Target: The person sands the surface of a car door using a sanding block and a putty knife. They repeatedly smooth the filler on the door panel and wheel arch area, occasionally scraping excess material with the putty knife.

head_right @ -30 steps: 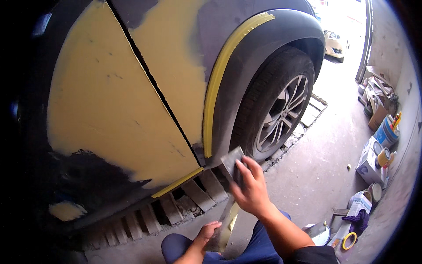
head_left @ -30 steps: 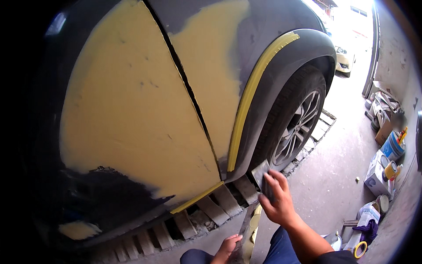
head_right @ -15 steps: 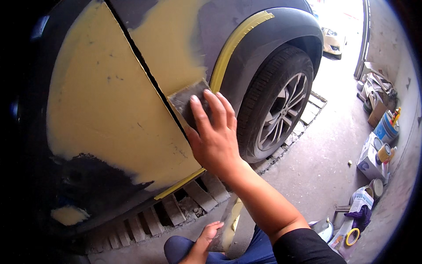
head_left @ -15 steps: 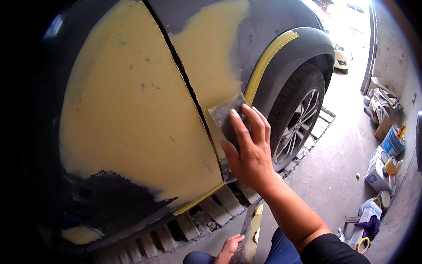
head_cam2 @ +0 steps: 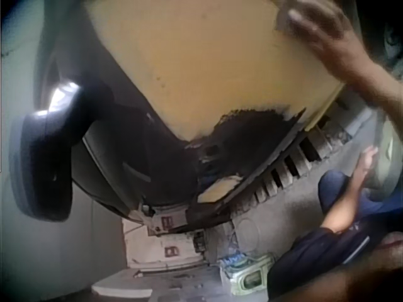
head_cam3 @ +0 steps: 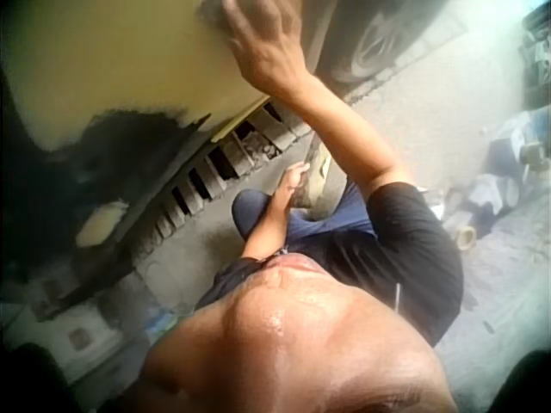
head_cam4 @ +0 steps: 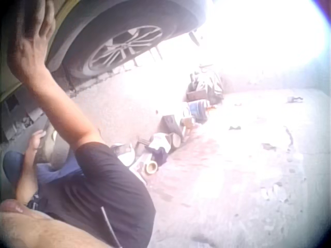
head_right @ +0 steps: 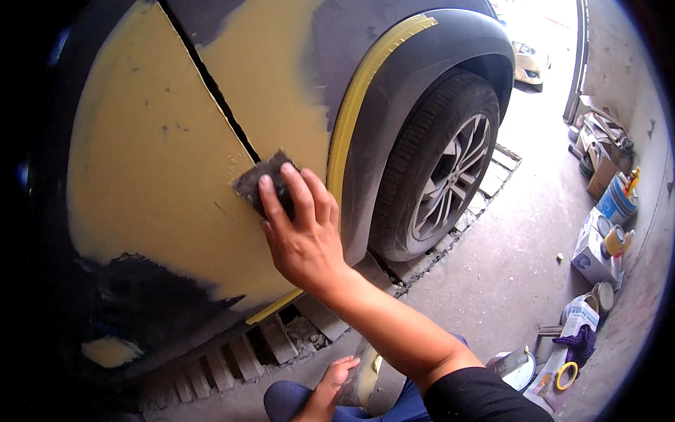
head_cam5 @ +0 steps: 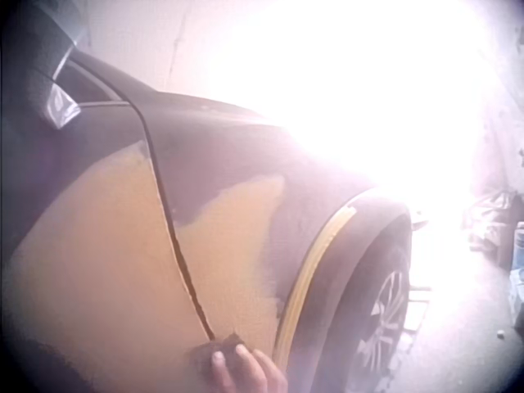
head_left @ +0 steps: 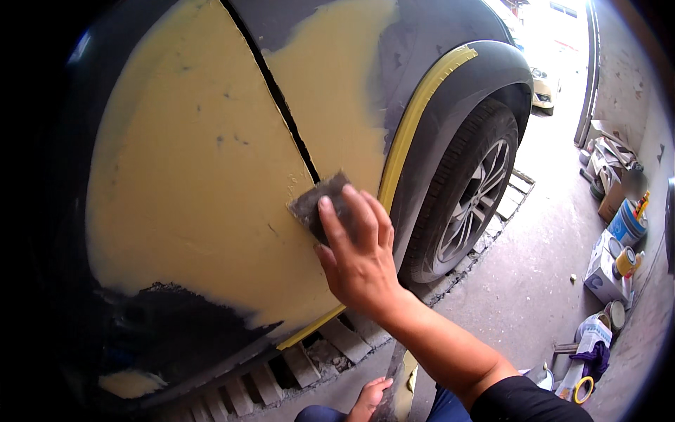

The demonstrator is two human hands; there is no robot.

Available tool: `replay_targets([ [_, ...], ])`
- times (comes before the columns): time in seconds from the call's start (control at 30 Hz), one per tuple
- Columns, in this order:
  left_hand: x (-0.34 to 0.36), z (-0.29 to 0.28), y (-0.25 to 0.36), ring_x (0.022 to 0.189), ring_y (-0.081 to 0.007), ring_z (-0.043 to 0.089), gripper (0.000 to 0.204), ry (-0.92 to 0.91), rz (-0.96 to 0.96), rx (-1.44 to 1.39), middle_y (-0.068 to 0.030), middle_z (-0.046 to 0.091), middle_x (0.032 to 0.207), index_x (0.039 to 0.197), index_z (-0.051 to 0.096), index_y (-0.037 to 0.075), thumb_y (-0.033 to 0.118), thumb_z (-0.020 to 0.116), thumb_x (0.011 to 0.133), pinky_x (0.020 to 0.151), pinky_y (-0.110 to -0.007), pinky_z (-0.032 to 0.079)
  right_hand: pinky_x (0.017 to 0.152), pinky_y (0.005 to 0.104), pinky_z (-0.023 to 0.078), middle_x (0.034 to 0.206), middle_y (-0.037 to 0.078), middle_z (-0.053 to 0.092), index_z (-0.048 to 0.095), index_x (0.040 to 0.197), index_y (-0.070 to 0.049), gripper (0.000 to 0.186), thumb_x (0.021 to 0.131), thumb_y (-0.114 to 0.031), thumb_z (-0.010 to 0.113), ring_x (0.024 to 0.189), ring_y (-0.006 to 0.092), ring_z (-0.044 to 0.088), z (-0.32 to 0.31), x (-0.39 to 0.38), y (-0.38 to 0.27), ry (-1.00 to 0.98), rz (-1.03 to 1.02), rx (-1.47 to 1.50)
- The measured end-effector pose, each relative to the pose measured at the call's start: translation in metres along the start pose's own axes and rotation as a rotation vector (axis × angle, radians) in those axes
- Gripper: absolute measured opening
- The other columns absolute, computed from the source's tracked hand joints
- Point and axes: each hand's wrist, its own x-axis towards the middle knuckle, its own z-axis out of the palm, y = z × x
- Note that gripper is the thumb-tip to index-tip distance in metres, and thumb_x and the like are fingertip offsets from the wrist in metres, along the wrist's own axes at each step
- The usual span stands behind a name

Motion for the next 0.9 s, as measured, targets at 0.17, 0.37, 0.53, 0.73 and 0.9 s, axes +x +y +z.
replay_targets([
  [0.17,-0.002,0.007,0.004,0.091,-0.0179,0.067,0.023,-0.032,0.010,0.041,-0.0066,0.071,0.102,0.113,0.065,0.001,0.014,0.060,0.096,0.087,-0.030,0.051,0.106,0.0491,0.036,0.149,0.017,0.036,0.052,0.141,-0.013,0.065,0.080,-0.016,0.073,0.134,0.0388,0.037,0.001,-0.037,-0.003,-0.091,0.044,-0.003],
  [0.37,0.005,-0.001,-0.003,0.091,-0.0171,0.066,0.022,0.024,0.059,0.020,-0.0059,0.071,0.102,0.113,0.065,0.001,0.014,0.058,0.096,0.087,-0.029,0.050,0.105,0.0506,0.038,0.145,0.020,0.042,0.053,0.140,-0.014,0.070,0.074,-0.019,0.078,0.132,0.0411,0.041,-0.039,-0.107,-0.013,-0.239,0.102,0.061],
  [0.53,-0.035,0.040,0.032,0.094,-0.0158,0.066,0.025,0.152,0.088,0.099,-0.0059,0.070,0.105,0.115,0.066,0.001,0.017,0.057,0.097,0.089,-0.027,0.049,0.103,0.0533,0.044,0.137,0.023,0.047,0.054,0.138,-0.010,0.071,0.074,-0.019,0.082,0.124,0.0452,0.048,-0.099,-0.195,0.009,-0.496,0.200,0.193],
  [0.73,-0.008,0.016,0.013,0.098,-0.0216,0.068,0.031,0.032,0.103,-0.067,-0.0119,0.070,0.111,0.119,0.063,0.002,0.023,0.052,0.100,0.090,-0.034,0.053,0.096,0.0460,0.049,0.126,0.021,0.057,0.064,0.128,-0.011,0.049,0.084,-0.026,0.078,0.112,0.0376,0.059,-0.169,-0.283,0.016,-0.842,0.497,0.612],
  [0.9,-0.025,0.021,0.029,0.085,-0.0192,0.068,0.020,0.001,0.128,-0.170,-0.0088,0.071,0.095,0.110,0.065,0.003,0.017,0.057,0.098,0.077,-0.034,0.055,0.098,0.0478,0.047,0.129,0.021,0.056,0.063,0.128,-0.011,0.050,0.083,-0.026,0.077,0.115,0.0387,0.056,-0.179,-0.299,0.042,-0.863,0.456,0.299],
])
